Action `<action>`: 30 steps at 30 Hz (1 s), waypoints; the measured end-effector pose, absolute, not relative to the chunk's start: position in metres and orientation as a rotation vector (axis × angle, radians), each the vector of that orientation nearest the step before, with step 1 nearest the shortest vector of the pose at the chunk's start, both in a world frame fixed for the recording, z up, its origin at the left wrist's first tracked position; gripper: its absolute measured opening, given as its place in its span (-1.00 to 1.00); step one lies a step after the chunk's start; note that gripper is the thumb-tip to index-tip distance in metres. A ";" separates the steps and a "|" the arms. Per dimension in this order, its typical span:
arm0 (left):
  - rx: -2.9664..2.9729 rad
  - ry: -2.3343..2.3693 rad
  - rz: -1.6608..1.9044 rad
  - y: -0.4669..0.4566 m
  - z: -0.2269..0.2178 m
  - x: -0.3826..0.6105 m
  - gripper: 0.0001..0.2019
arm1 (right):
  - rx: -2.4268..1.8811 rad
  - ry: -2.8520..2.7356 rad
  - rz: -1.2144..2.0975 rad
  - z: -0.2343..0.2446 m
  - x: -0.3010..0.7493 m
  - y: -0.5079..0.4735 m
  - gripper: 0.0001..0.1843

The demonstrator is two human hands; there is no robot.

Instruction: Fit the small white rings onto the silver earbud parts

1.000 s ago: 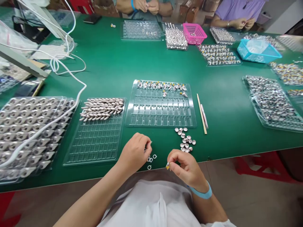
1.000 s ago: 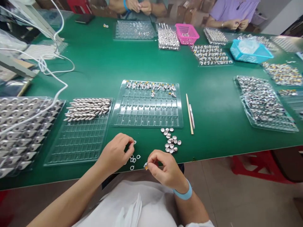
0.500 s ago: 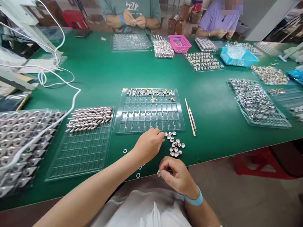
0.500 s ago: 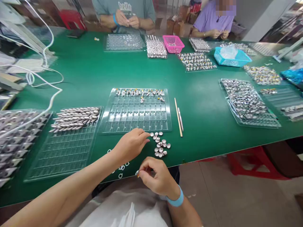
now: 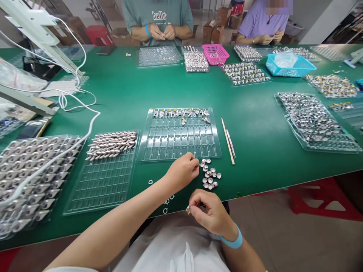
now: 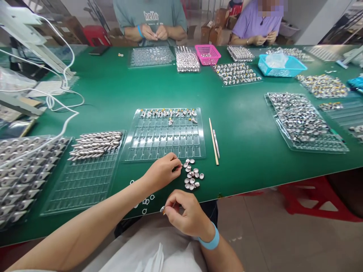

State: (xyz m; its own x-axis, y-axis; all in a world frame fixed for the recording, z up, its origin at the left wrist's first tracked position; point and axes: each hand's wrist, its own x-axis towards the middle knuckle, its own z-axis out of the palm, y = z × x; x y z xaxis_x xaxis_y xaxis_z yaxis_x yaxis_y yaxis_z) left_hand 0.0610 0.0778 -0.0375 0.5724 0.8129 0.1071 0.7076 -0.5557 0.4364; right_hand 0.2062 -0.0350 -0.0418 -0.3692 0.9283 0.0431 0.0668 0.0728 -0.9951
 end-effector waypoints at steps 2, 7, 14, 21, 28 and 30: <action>2.443 1.215 0.476 0.074 -0.038 0.054 -0.88 | -1.007 -1.530 1.372 -0.041 0.210 -0.036 -0.88; 2.389 1.249 0.568 0.067 -0.040 0.037 -0.91 | -1.069 -1.407 1.258 -0.040 0.223 -0.038 -0.90; 2.434 1.263 0.441 0.071 -0.042 0.048 -0.75 | -1.081 -1.418 1.223 -0.037 0.220 -0.034 -0.89; 2.464 1.261 0.303 0.079 -0.041 0.059 -0.85 | -1.094 -1.453 1.219 -0.043 0.216 -0.037 -0.89; 2.464 1.259 0.416 0.074 -0.044 0.050 -0.91 | -1.074 -1.378 1.271 -0.043 0.215 -0.038 -0.91; 2.467 1.248 0.458 0.072 -0.046 0.045 -0.89 | -1.086 -1.322 1.247 -0.040 0.216 -0.037 -0.90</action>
